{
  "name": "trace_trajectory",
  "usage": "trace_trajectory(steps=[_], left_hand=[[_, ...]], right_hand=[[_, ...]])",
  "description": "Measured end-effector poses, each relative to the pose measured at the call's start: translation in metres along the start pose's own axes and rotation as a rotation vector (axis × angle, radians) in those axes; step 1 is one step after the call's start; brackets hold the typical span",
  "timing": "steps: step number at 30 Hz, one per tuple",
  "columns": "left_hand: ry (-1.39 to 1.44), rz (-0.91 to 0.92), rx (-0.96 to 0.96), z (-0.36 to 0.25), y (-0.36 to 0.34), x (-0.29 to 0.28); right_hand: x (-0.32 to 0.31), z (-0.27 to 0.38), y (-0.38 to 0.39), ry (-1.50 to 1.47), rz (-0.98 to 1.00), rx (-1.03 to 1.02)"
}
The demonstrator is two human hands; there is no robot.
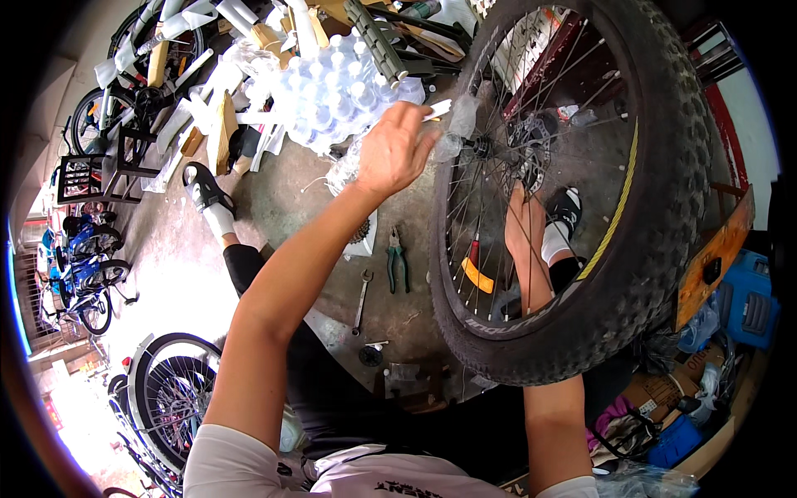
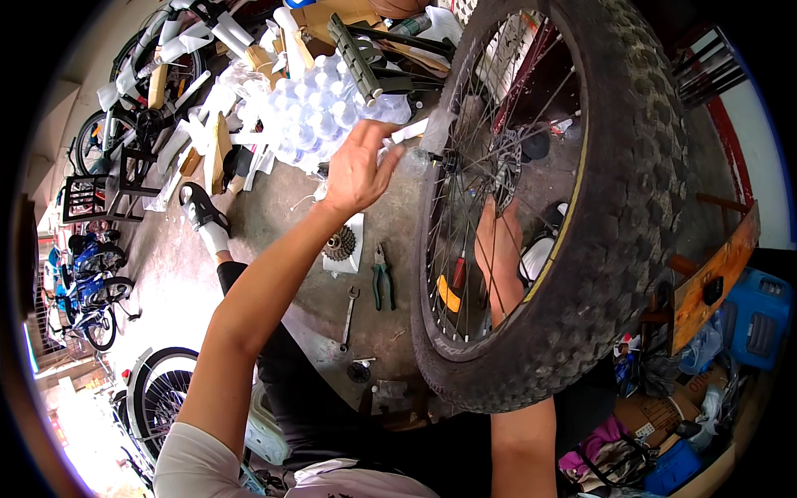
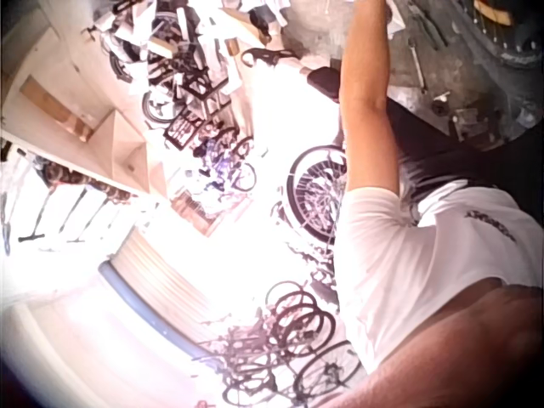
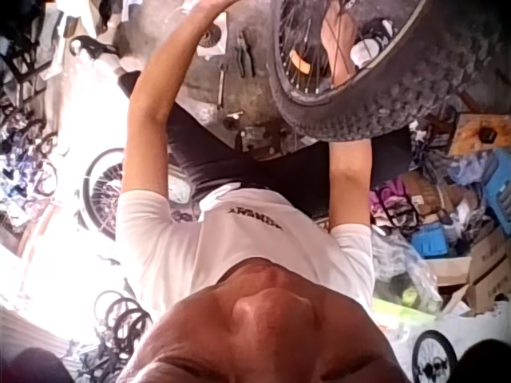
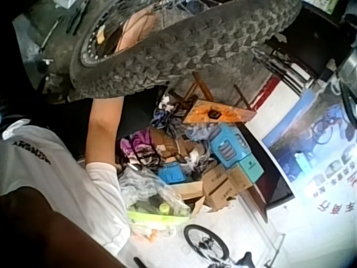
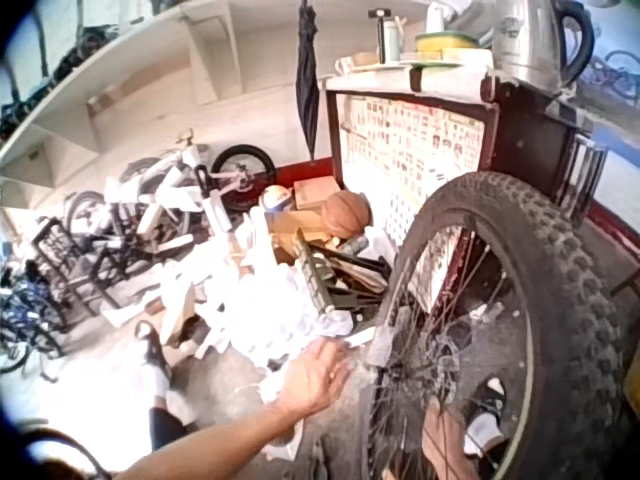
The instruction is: The person removes a cassette from a bicycle wheel by hand, uses an adjustable wrench on the axle components, and wipes the hub and spokes with a cloth while sitting on the floor.
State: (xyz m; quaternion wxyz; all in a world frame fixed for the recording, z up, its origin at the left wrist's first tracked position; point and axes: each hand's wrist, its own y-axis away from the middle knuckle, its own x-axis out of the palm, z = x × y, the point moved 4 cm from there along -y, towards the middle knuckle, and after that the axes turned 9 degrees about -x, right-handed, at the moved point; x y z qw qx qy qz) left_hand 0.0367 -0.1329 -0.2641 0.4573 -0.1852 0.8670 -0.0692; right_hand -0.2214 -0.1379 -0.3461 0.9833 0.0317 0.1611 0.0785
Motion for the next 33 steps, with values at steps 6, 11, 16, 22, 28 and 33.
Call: trace_trajectory(steps=[6,11,16,22,28,33], left_hand=[[-0.109,0.075,0.419,-0.012,0.003,0.009],[-0.061,0.079,0.310,-0.003,0.001,0.019],[0.153,0.228,-0.023,0.011,-0.006,0.037],[0.582,0.765,-0.931,0.018,-0.006,0.049],[0.055,-0.033,-0.274,0.033,0.004,0.019],[-0.140,-0.059,0.367,-0.012,0.020,0.005]], right_hand=[[-0.002,-0.006,-0.001,0.501,-0.006,-0.241],[-0.001,0.023,0.005,0.378,-0.026,-0.106],[-0.001,0.025,0.003,0.449,-0.011,-0.026],[-0.002,0.024,0.006,0.300,-0.043,-0.130],[-0.002,0.008,0.000,0.322,-0.043,-0.139],[-0.002,0.014,0.002,0.390,-0.019,-0.158]])
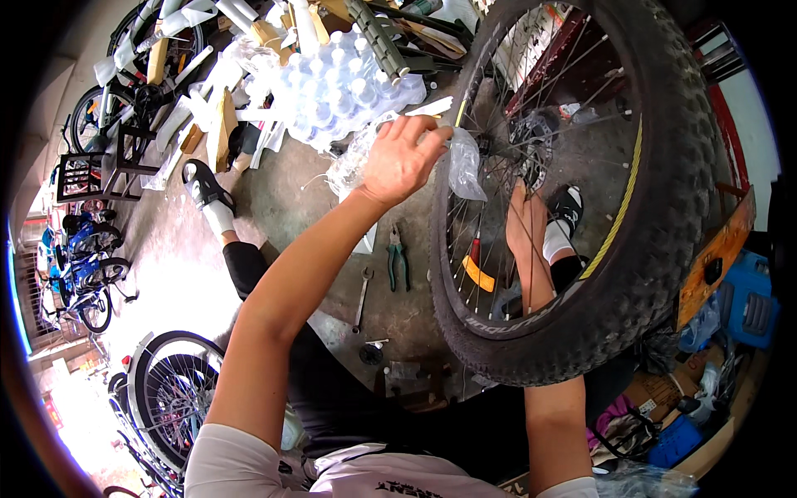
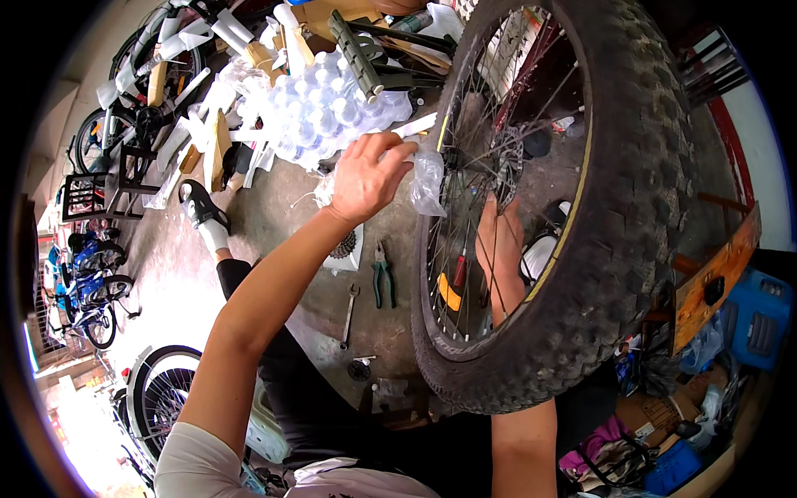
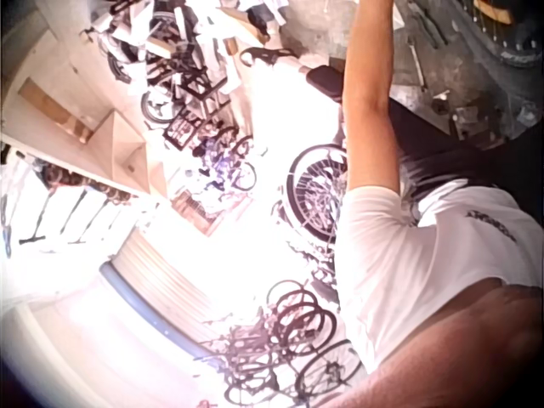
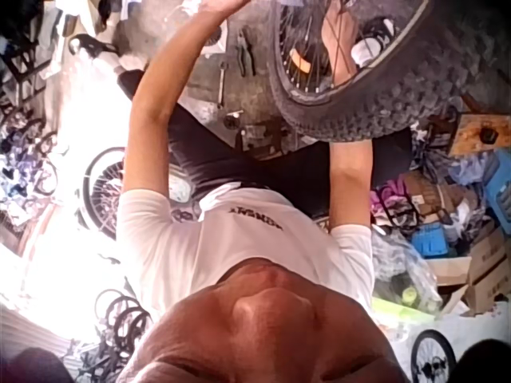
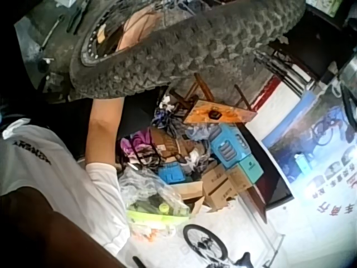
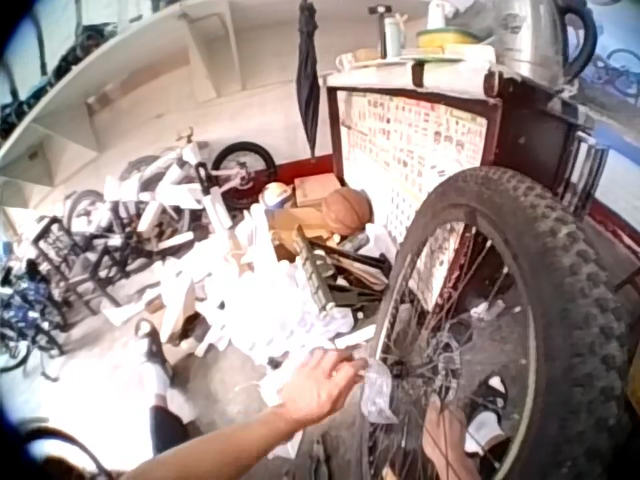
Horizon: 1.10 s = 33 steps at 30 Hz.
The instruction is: The person removes a cassette from a bicycle wheel by hand, uses an adjustable wrench on the axle components, and wipes the hub and spokes with a cloth while sitting on the floor.
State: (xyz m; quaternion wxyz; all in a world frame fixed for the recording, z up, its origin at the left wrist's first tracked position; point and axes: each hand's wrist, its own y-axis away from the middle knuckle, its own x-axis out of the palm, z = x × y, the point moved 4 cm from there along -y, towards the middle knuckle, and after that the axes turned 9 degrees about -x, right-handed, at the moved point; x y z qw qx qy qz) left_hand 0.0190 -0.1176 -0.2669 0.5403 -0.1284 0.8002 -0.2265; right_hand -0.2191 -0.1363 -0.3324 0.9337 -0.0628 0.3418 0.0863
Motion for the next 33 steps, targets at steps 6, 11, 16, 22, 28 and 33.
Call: trace_trajectory(steps=[6,11,16,22,28,33], left_hand=[[0.021,0.013,-0.056,0.002,-0.008,0.013],[0.250,0.165,-0.288,0.013,-0.018,0.033],[0.846,0.742,-1.081,0.027,-0.018,0.049],[0.141,0.012,-0.603,0.037,-0.006,0.021],[0.162,0.065,0.003,0.013,-0.008,0.003],[0.159,0.107,-0.018,0.016,-0.010,0.016]], right_hand=[[-0.003,0.010,0.001,-0.095,0.013,0.074],[-0.001,-0.001,-0.002,-0.024,0.097,0.185],[-0.002,-0.002,-0.002,-0.055,0.123,0.192],[-0.001,0.002,-0.001,-0.013,0.043,0.076],[-0.003,0.011,0.001,-0.039,0.025,0.067],[-0.002,0.012,0.001,-0.074,-0.019,0.010]])
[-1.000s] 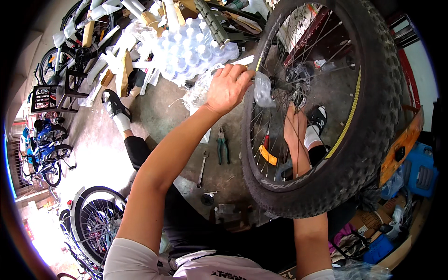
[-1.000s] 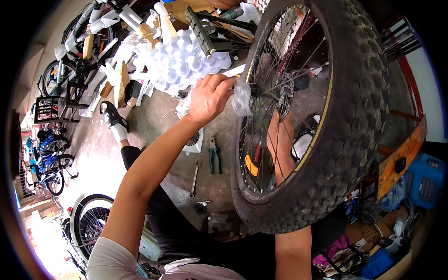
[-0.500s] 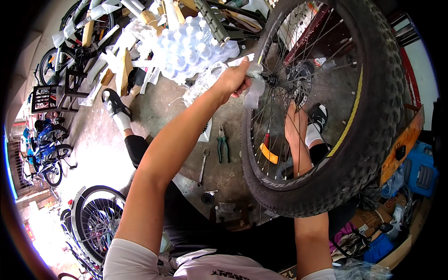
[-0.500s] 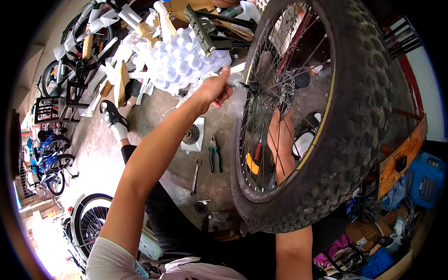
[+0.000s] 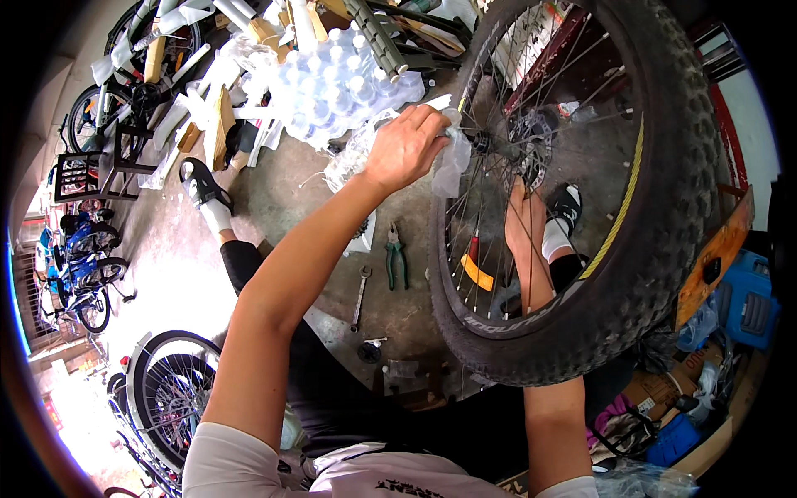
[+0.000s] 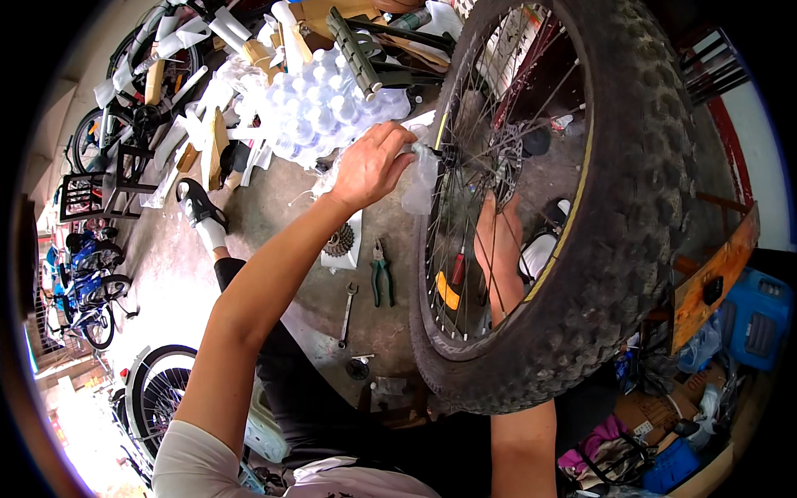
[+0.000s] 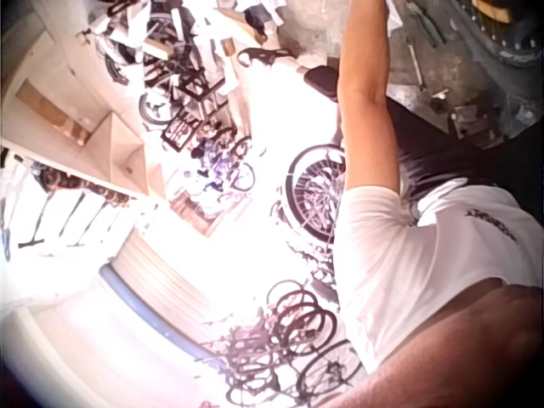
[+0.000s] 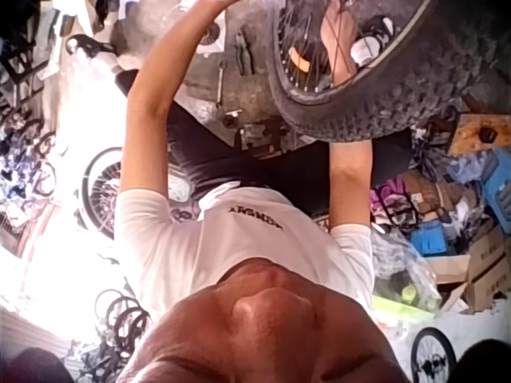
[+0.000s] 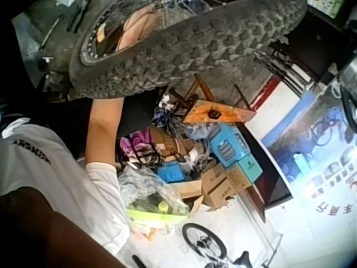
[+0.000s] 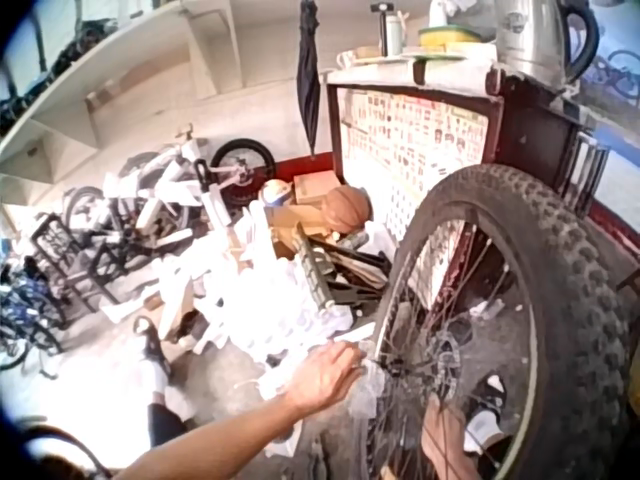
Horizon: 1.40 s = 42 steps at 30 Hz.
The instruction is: The person removes a cassette from a bicycle wheel by hand, uses an adjustable wrench on the axle components, and wipes the hub and spokes with a cloth while sitting on the floor.
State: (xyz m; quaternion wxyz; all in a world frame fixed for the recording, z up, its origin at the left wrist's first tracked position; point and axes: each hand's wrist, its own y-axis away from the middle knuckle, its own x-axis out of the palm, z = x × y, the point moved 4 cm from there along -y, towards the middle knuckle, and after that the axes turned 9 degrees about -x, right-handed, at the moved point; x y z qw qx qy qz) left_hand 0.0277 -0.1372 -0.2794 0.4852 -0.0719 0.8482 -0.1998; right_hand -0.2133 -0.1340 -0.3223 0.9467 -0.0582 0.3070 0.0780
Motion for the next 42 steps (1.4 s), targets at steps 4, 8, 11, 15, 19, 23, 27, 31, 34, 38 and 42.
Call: trace_trajectory(steps=[4,8,11,15,19,23,27,31,34,38,42], left_hand=[[0.056,0.039,-0.179,0.004,-0.002,0.012],[0.630,0.434,-0.980,0.018,-0.007,0.029],[0.812,0.543,-1.283,0.022,0.002,0.031],[-0.008,0.000,-0.771,0.018,0.004,-0.004],[0.042,0.083,-0.239,-0.001,0.002,-0.013],[0.012,0.082,-0.060,-0.007,-0.002,-0.004],[0.049,0.121,-0.229,-0.002,-0.004,0.011],[0.098,0.156,-0.482,0.017,-0.004,0.028],[0.695,0.425,-1.121,0.013,-0.006,0.034],[0.750,0.481,-1.272,0.027,0.002,0.025],[0.130,-0.161,-0.481,0.023,0.001,-0.007]], right_hand=[[-0.001,0.002,0.000,0.040,0.056,0.073],[-0.002,-0.002,-0.002,0.082,0.075,0.096],[-0.001,-0.010,-0.004,0.077,0.117,0.143],[-0.002,-0.010,0.000,0.049,0.051,0.100],[-0.002,-0.006,-0.004,0.060,0.059,0.105],[0.001,-0.009,-0.002,0.085,0.072,0.157],[-0.001,-0.009,-0.002,0.065,0.095,0.162],[0.002,-0.006,-0.002,0.075,0.050,0.080],[0.000,-0.009,0.000,0.121,0.064,0.117],[0.001,-0.018,-0.002,0.035,0.062,0.136],[-0.001,-0.002,0.000,0.008,0.077,0.133]])
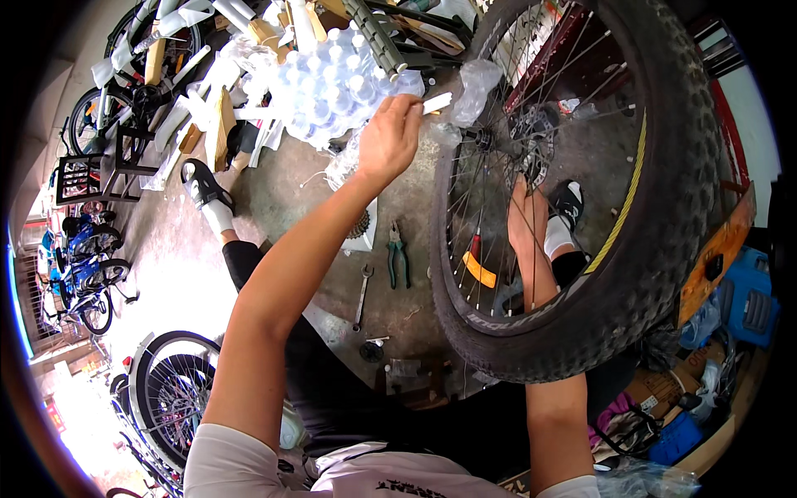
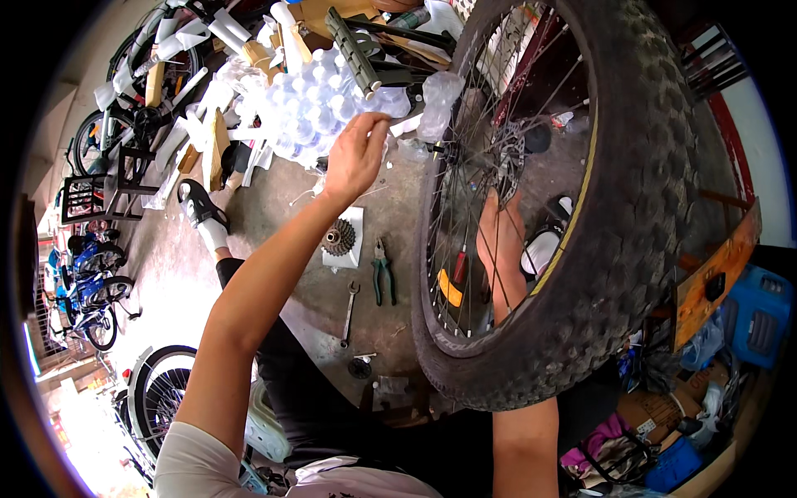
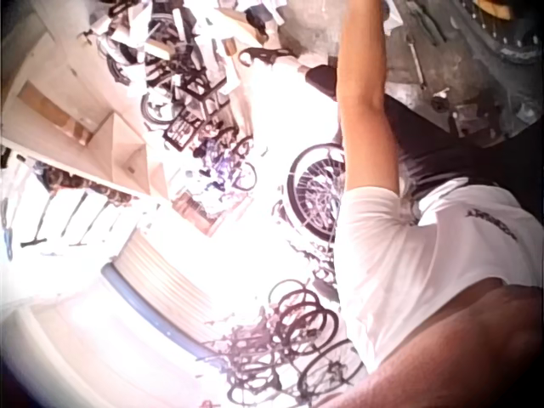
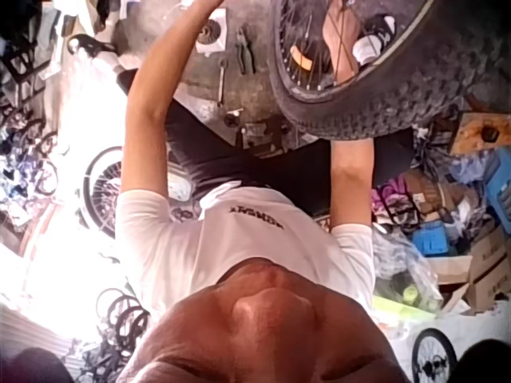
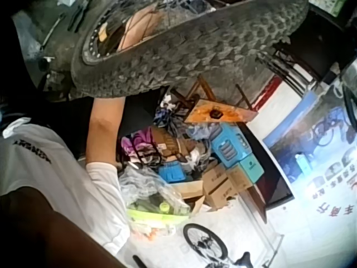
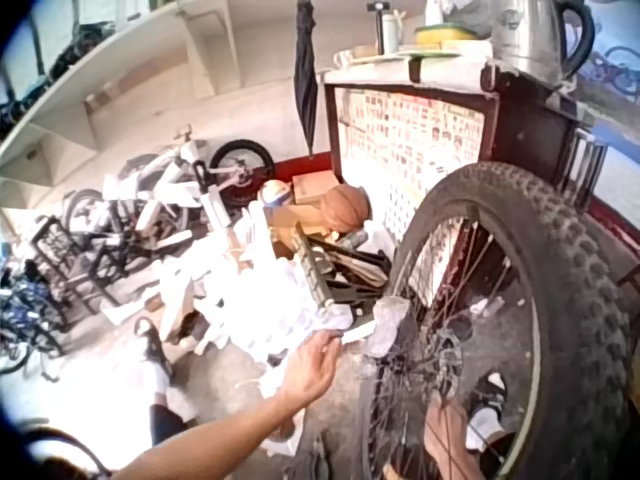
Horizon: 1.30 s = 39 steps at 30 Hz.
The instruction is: The person removes a cassette from a bicycle wheel by hand, uses an adjustable wrench on the axle components, and wipes the hub and spokes with a cloth while sitting on the floor.
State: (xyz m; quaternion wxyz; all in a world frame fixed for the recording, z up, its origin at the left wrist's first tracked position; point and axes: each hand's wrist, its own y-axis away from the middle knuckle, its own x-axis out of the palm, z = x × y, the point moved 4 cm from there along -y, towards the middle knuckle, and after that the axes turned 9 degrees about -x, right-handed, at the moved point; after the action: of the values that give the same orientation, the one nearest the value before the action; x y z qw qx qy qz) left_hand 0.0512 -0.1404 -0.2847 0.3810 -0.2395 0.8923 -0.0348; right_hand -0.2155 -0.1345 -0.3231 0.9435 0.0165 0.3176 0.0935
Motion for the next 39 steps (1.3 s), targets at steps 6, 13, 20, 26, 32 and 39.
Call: trace_trajectory(steps=[6,13,20,26,32,39], left_hand=[[-0.115,0.193,0.376,-0.025,0.015,0.006],[-0.108,0.193,0.224,-0.020,0.011,0.020],[0.440,0.725,-0.801,-0.004,0.001,0.039],[0.492,0.603,-0.825,0.006,0.008,0.025],[0.603,0.578,-0.487,-0.004,0.012,0.026],[0.487,0.427,-0.283,0.003,0.015,0.035]], right_hand=[[-0.001,-0.007,-0.004,0.101,0.006,0.033],[0.001,-0.008,-0.002,0.054,0.006,-0.001],[0.001,-0.006,-0.002,0.069,0.010,0.005],[0.001,-0.010,-0.003,0.040,0.010,0.056],[-0.001,-0.005,-0.003,0.095,0.035,-0.032],[0.000,-0.015,-0.005,0.130,0.014,-0.025]])
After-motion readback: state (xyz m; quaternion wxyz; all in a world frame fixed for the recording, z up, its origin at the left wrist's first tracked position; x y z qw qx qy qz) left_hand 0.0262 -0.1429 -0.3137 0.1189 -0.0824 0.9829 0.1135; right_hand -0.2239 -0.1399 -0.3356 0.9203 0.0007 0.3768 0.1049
